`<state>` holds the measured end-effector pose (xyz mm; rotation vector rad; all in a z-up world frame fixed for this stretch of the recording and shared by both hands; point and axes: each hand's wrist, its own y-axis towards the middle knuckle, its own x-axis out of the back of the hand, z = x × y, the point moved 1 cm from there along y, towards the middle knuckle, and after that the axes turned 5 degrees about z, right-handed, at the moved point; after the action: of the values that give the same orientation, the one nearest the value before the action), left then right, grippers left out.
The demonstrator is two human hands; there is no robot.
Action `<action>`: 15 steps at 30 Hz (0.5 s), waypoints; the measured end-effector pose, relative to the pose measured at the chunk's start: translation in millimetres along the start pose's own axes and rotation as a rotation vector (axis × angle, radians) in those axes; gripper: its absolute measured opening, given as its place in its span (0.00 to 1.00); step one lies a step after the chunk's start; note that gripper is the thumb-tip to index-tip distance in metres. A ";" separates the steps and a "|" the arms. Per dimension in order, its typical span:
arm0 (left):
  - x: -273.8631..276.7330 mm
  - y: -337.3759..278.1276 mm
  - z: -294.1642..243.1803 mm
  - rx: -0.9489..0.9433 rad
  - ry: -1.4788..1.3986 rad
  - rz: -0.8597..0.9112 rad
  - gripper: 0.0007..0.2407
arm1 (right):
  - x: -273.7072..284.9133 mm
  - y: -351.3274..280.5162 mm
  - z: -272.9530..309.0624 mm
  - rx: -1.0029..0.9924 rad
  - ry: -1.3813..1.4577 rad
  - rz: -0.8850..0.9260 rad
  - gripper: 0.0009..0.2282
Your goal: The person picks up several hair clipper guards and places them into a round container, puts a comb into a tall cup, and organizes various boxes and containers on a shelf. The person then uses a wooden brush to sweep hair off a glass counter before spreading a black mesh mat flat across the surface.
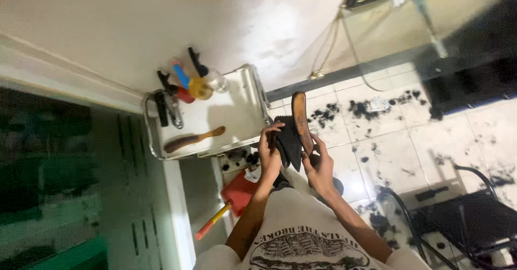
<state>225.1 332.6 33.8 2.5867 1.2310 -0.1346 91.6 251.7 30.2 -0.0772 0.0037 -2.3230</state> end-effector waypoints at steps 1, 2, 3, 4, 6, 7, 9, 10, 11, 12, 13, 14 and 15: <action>-11.6 -7.0 4.2 0.001 -0.003 0.013 0.14 | 10.8 -7.1 -2.5 -0.033 -0.017 -0.016 0.26; -24.4 -13.9 8.5 0.017 0.017 0.033 0.14 | 21.9 -14.2 -4.5 -0.066 -0.033 -0.032 0.26; -38.8 -18.3 12.5 0.030 0.037 0.056 0.14 | 34.3 -20.1 -5.3 -0.063 -0.033 -0.049 0.26; -53.0 -23.2 15.1 0.029 0.032 0.072 0.14 | 47.4 -26.4 -6.6 -0.182 -0.040 -0.076 0.26; -87.1 -35.3 21.0 0.040 0.084 0.114 0.17 | 80.6 -37.7 -8.4 -0.302 -0.050 -0.124 0.27; -104.9 -40.7 24.4 0.044 0.075 0.129 0.17 | 98.3 -43.0 -8.8 -0.262 -0.016 -0.138 0.26; -139.7 -51.1 32.8 0.071 0.081 0.154 0.18 | 135.2 -51.3 -11.9 -0.223 0.015 -0.165 0.26; -157.6 -57.3 37.6 0.073 0.074 0.166 0.18 | 154.2 -54.7 -13.8 -0.190 0.010 -0.161 0.26; -175.7 -63.4 42.9 0.090 0.028 0.160 0.17 | 173.8 -57.1 -15.6 -0.157 0.004 -0.156 0.26; -193.1 -69.0 48.5 0.108 -0.019 0.154 0.16 | 194.1 -59.8 -17.4 -0.158 0.002 -0.168 0.26; -209.2 -75.6 53.6 0.111 -0.025 0.163 0.16 | 214.2 -63.5 -18.9 -0.171 -0.016 -0.145 0.25; -224.1 -81.6 59.0 0.124 -0.020 0.169 0.17 | 232.7 -65.8 -20.6 -0.183 -0.034 -0.122 0.25; -238.0 -87.0 65.1 0.140 -0.013 0.170 0.18 | 249.9 -67.0 -23.0 -0.189 -0.037 -0.128 0.25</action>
<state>9.1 188.6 1.0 2.7924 1.0249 -0.2100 -129.1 114.9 22.8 -0.2213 0.2048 -2.4430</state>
